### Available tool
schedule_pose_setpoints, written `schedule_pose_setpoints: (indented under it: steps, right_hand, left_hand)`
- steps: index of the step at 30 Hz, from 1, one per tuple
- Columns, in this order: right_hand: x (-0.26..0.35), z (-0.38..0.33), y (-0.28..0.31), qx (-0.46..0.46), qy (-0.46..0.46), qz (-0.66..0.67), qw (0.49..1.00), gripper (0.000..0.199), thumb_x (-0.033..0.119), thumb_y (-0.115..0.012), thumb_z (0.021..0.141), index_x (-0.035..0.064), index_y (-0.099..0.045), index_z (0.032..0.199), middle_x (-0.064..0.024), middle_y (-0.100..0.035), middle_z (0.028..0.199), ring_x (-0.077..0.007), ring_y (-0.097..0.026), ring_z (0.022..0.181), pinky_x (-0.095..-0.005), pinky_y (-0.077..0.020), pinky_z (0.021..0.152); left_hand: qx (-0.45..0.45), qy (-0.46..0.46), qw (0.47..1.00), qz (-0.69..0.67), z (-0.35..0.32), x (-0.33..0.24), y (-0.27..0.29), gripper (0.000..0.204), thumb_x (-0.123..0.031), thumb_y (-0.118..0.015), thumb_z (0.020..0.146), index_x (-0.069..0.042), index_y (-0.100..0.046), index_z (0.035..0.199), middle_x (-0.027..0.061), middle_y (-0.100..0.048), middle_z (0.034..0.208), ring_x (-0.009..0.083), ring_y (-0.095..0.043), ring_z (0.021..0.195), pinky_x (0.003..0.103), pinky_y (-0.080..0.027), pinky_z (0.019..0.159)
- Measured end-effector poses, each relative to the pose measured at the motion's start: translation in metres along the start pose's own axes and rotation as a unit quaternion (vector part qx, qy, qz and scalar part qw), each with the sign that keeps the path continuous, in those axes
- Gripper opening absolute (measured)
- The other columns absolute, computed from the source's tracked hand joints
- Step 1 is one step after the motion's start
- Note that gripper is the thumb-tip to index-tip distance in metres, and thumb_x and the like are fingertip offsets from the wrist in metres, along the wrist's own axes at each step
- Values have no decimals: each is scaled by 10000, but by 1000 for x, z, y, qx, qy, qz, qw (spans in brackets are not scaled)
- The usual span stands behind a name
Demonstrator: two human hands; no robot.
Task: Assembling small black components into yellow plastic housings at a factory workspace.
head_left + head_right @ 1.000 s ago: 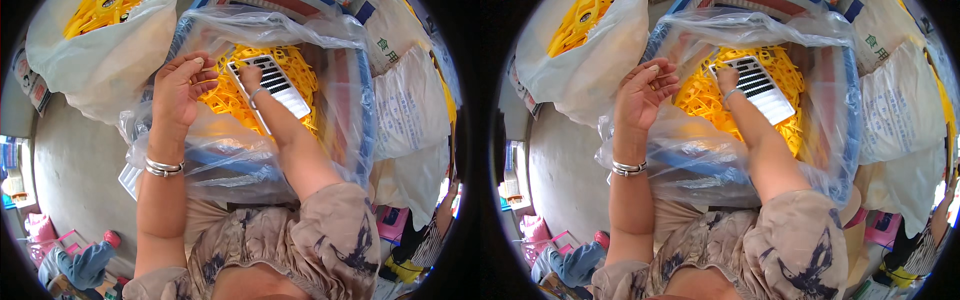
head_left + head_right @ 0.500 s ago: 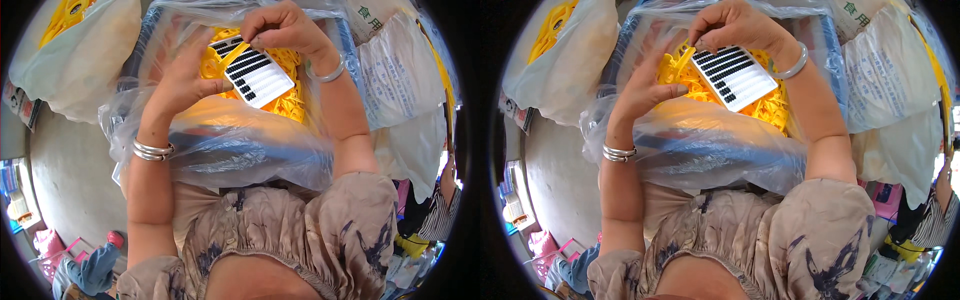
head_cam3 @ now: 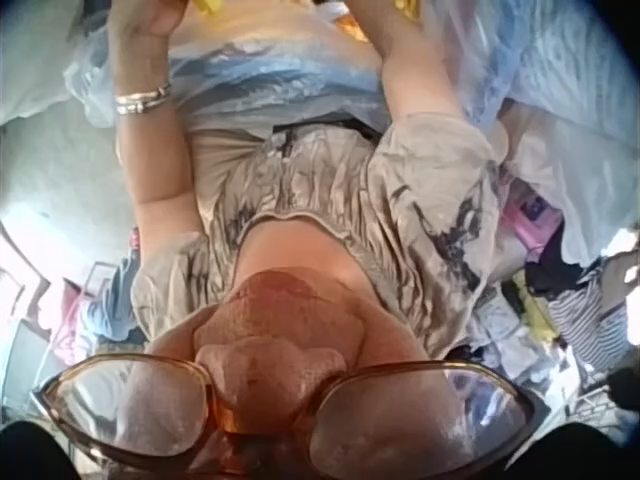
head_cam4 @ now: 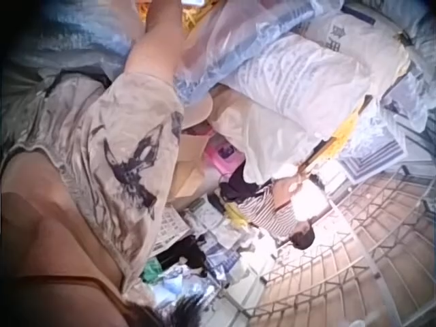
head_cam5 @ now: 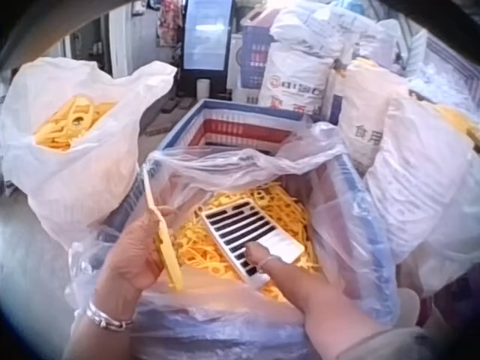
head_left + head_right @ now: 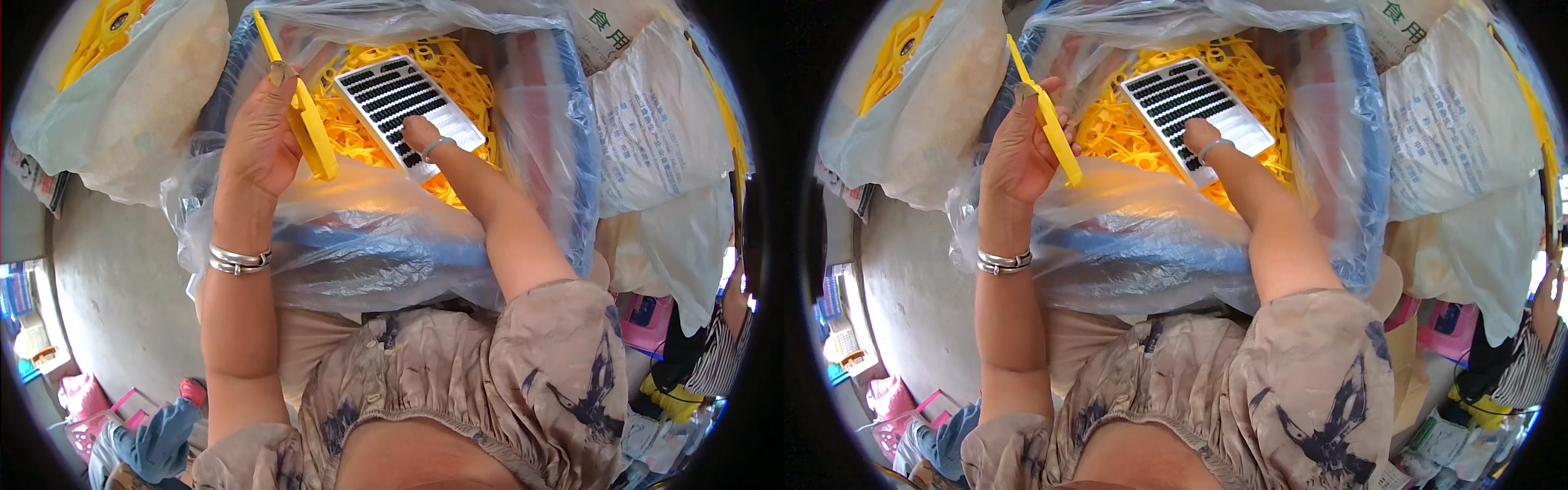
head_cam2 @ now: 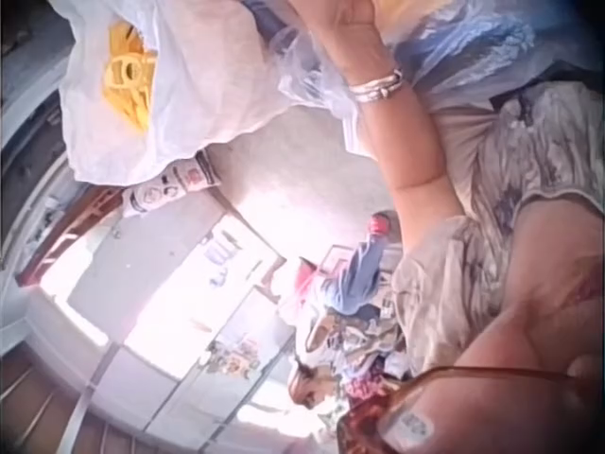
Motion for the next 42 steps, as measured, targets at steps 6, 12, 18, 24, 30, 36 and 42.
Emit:
schedule_pose_setpoints:
  steps: [6,12,18,24,30,36,42]
  right_hand:
    - [11,-3,-3,27,47,-119,991,154,75,-494,745,43,-638,788,-154,-608,880,-293,-593,807,-365,-482,702]
    - [20,-2,-8,17,96,-164,982,130,82,-516,706,71,-641,741,-129,-615,789,-280,-601,747,-366,-487,659]
    - [24,0,18,-61,93,-155,982,143,114,-487,700,62,-619,687,-138,-603,722,-298,-597,696,-389,-487,633]
    - [26,1,76,-192,229,16,954,175,213,-552,737,58,-597,670,-150,-574,696,-316,-573,659,-397,-459,589]
    - [101,-73,191,-174,387,295,856,116,6,-581,724,-22,-606,833,-69,-577,678,-115,-538,594,-223,-419,524]
    - [131,-131,235,-259,537,222,772,211,-77,-574,684,-13,-600,884,-115,-581,749,-171,-565,601,-238,-450,539]
    - [126,-146,236,-249,524,269,769,202,-82,-567,714,-38,-591,909,-119,-590,837,-166,-596,691,-224,-486,602]
  left_hand:
    - [5,25,1000,-12,-3,-4,0,226,-240,-460,878,-63,-495,1012,46,-543,861,157,-525,698,291,-463,635]
    - [9,48,999,11,-12,-7,-10,293,-218,-344,914,-25,-484,1085,124,-562,933,199,-547,739,326,-454,696]
    - [-48,55,994,-83,-11,-14,-4,228,-143,-420,873,-5,-501,1035,113,-558,889,191,-526,649,348,-497,642]
    - [-6,63,991,-120,-4,-9,-2,233,-70,-482,808,7,-510,1026,109,-546,840,198,-512,643,329,-473,594]
    - [133,155,964,-170,-9,7,-11,411,-67,-463,782,42,-365,1166,254,-466,1136,181,-534,649,289,-504,612]
    - [275,150,937,-156,-19,13,-34,419,-72,-496,758,55,-383,1141,265,-468,1113,157,-588,672,275,-505,623]
    - [234,120,955,-135,-28,18,-44,445,-65,-541,740,67,-404,1142,233,-526,1036,180,-588,570,229,-507,510]
Point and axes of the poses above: each hand's wrist, its own z-axis towards the middle knuckle, its own y-axis out of the back of the hand, x = y × z, the point moved 3 cm from there along z, towards the middle knuckle
